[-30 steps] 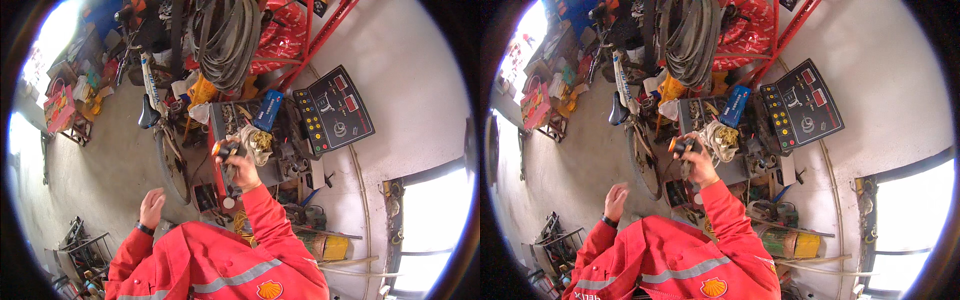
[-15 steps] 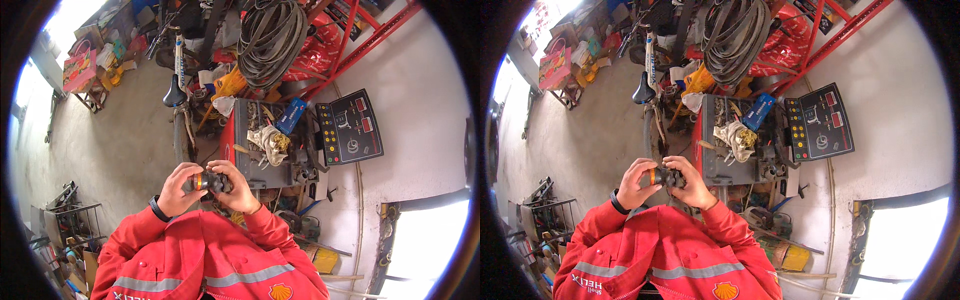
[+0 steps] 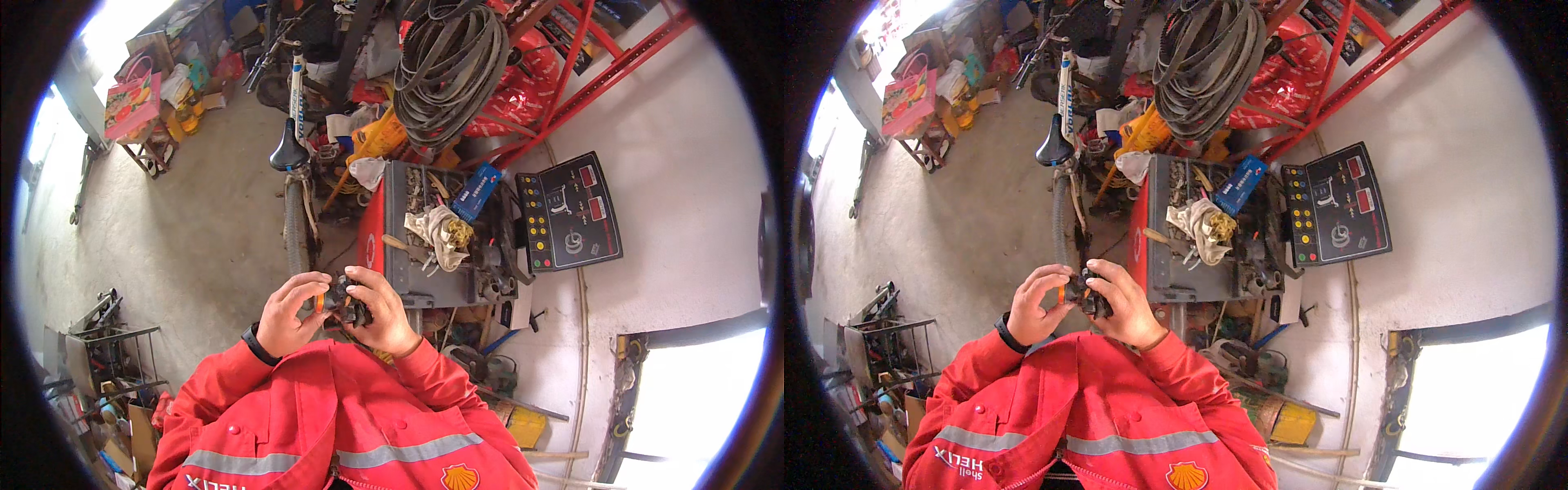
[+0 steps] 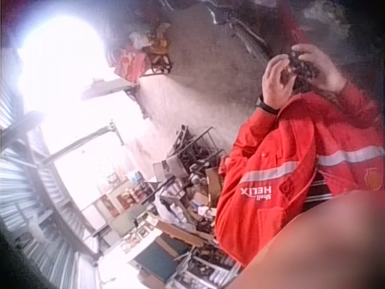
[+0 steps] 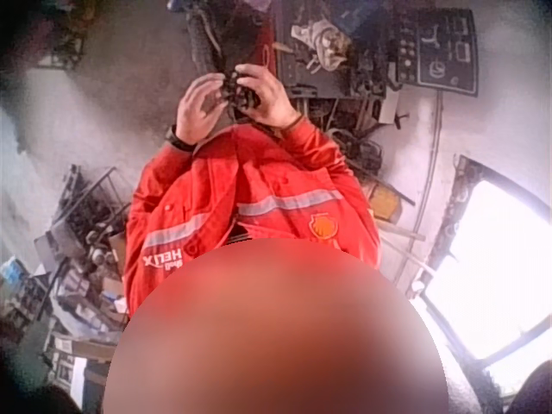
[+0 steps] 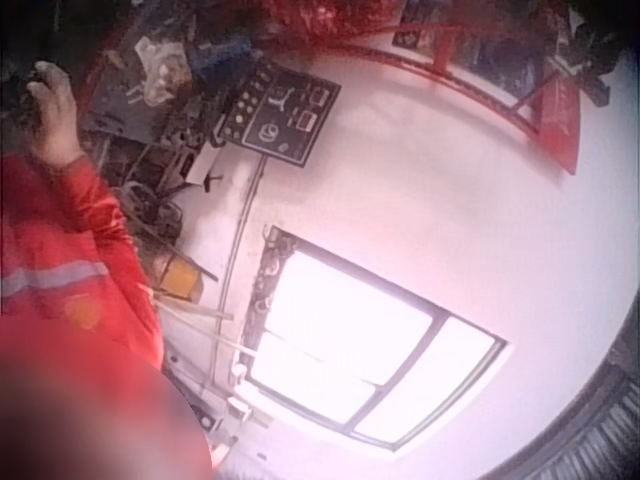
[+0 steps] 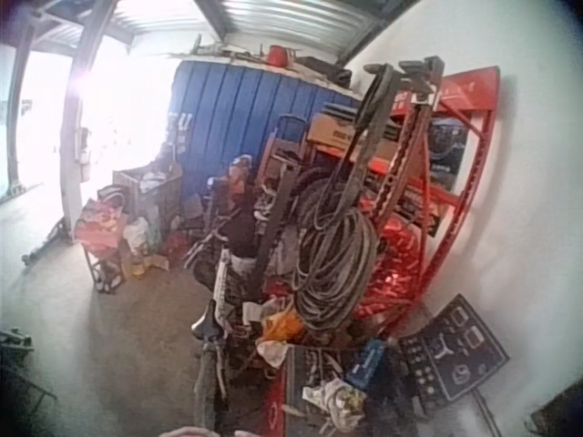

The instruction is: The person picks up a small mechanical part from a workbench and rotates it in both hands, examining its surfaces and features. The person continues to hold and turn the part while standing in the workshop.

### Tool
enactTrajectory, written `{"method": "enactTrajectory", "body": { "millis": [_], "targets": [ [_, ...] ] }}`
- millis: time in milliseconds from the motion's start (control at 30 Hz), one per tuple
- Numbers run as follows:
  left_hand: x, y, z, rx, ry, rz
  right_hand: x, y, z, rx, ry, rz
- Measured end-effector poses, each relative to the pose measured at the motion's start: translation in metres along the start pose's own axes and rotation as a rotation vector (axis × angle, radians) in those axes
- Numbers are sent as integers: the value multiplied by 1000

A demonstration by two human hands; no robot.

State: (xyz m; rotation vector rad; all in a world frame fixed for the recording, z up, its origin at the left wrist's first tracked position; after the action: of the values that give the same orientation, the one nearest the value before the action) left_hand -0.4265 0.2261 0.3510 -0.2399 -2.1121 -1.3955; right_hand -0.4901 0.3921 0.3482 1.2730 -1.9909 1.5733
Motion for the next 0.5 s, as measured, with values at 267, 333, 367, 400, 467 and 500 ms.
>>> {"method": "enactTrajectory", "body": {
  "millis": [267, 333, 367, 400, 467, 500],
  "targets": [
    [2, 1, 9, -26, -62, -29, 4, 1, -4, -20, -58, 88],
    [2, 1, 11, -25, -84, -38, 2, 4, -4, 37, -47, 116],
    [2, 1, 13, -17, -98, -45, 1, 7, -3, 64, -43, 140],
    [2, 1, 13, -21, -102, -47, -1, 9, -2, 83, -55, 158],
    [2, 1, 14, -13, -114, -57, -4, 15, 0, 126, -70, 202],
    [2, 0, 14, -13, -118, -64, -5, 18, 2, 143, -82, 219]
  ]
}}
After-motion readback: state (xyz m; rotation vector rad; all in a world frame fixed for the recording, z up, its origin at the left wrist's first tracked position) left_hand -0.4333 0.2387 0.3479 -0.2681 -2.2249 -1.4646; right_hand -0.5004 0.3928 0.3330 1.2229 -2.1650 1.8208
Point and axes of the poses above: each hand's wrist, its own x-axis towards the middle knuckle, its own z-axis out of the palm, y = z × x, the point moved 9 cm from there along x, towards the middle knuckle, and after that the axes turned 10 degrees about y, right-handed, at the moved point
